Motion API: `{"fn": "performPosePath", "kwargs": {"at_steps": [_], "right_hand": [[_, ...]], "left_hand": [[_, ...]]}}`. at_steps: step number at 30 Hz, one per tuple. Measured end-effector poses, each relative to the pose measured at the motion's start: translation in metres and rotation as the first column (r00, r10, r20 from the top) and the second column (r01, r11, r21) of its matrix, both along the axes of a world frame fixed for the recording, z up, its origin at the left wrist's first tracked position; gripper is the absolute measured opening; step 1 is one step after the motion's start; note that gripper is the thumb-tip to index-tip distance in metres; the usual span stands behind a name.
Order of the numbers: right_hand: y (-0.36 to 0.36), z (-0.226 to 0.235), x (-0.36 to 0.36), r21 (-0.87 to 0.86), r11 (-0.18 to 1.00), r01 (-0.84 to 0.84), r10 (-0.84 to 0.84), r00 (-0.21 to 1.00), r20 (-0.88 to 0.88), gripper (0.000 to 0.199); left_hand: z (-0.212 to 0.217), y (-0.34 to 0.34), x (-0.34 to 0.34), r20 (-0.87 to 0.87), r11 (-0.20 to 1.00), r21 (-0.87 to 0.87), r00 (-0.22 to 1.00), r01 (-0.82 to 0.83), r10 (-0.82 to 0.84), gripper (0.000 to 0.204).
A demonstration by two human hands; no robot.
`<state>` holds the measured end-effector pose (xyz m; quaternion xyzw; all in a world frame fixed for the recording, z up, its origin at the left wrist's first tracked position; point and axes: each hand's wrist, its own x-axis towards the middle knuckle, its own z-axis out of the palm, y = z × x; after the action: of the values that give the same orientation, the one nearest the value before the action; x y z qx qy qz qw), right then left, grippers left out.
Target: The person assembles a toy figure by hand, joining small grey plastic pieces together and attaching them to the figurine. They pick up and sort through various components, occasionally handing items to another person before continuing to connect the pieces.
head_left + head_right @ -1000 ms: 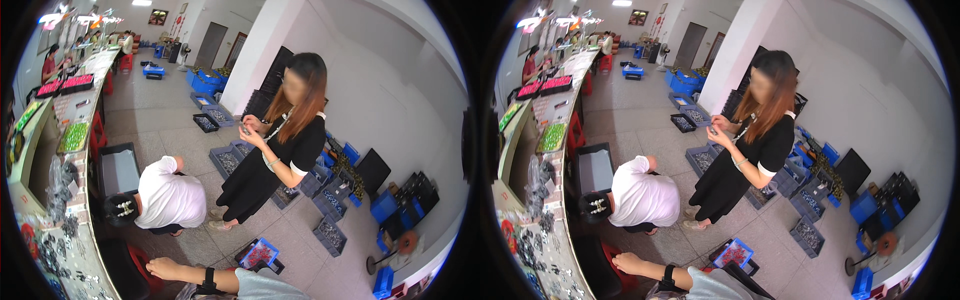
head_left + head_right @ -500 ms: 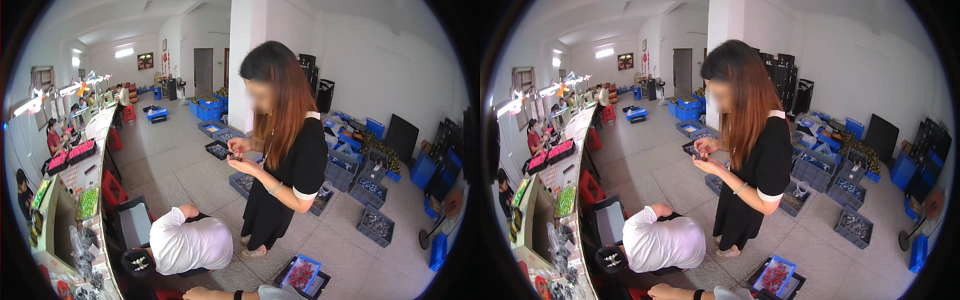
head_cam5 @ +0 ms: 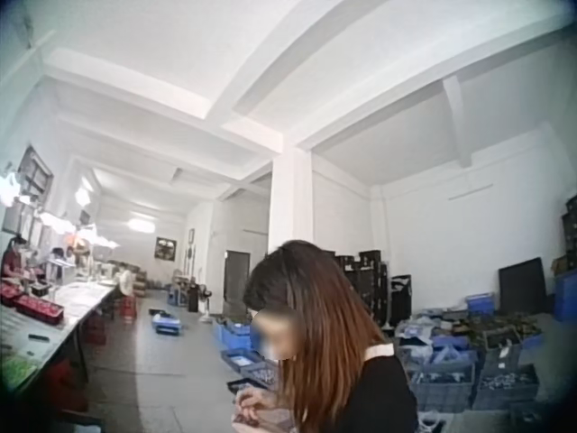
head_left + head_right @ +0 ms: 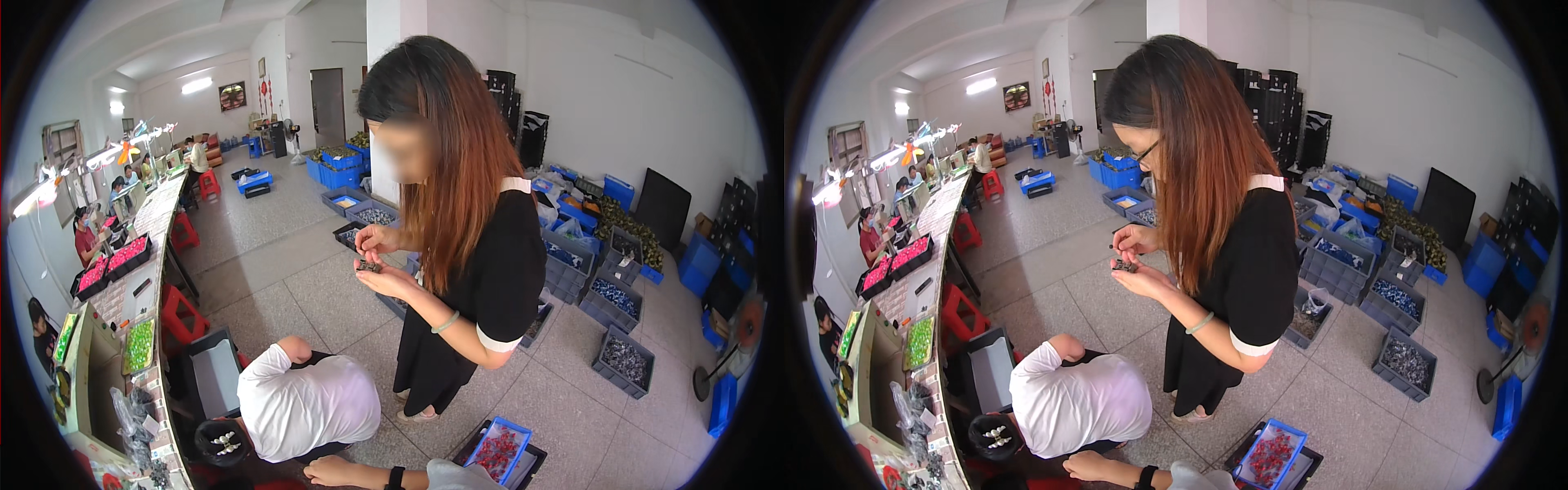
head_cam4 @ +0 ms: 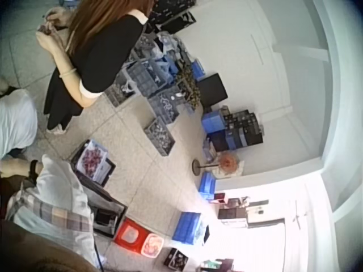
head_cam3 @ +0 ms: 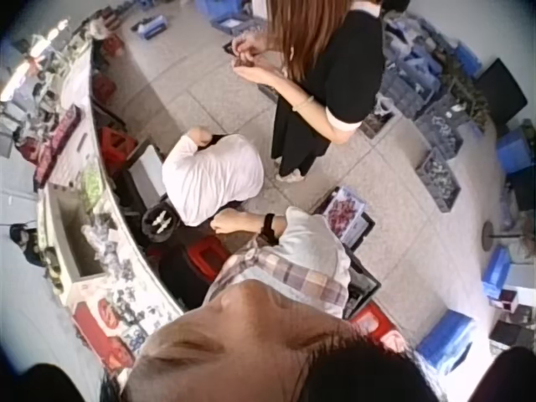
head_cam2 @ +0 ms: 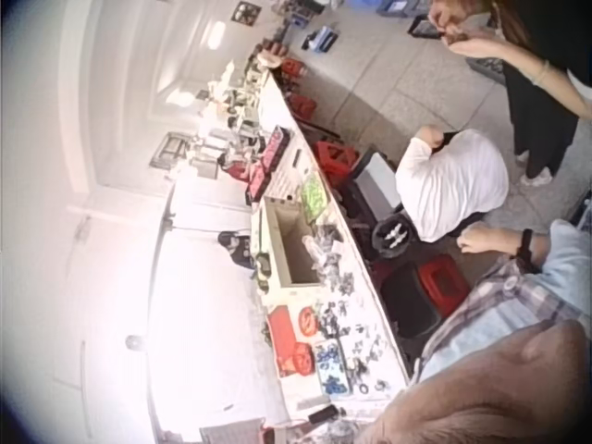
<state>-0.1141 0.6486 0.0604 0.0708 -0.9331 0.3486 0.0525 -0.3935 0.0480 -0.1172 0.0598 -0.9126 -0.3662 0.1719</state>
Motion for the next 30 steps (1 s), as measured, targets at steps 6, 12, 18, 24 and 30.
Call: {"fn": "performPosePath", "kwargs": {"at_steps": [6,12,18,24,30], "right_hand": [[0.019,0.007,0.002,-0.028,1.0,0.003,0.0,0.992,0.129,0.015],[0.031,0.005,-0.002,0.011,1.0,-0.015,0.014,0.991,0.133,0.017],[0.032,-0.003,-0.003,0.02,1.0,-0.011,0.01,0.997,0.073,0.017],[0.022,-0.006,-0.006,0.054,0.998,-0.045,0.039,0.993,0.113,0.016],[0.014,-0.012,-0.008,0.019,0.998,-0.066,0.063,0.986,0.155,0.017]], "left_hand": [[-0.001,0.023,0.0,0.029,0.994,0.003,0.994,0.106,-0.106,0.019],[-0.008,0.048,0.008,0.052,0.981,0.032,0.979,0.194,-0.195,0.019],[-0.007,0.062,0.012,0.088,0.953,0.043,0.949,0.301,-0.303,0.018],[-0.01,0.071,0.026,0.114,0.921,0.068,0.914,0.383,-0.389,0.018],[-0.006,0.089,0.034,0.134,0.879,0.092,0.869,0.467,-0.476,0.018]]}}
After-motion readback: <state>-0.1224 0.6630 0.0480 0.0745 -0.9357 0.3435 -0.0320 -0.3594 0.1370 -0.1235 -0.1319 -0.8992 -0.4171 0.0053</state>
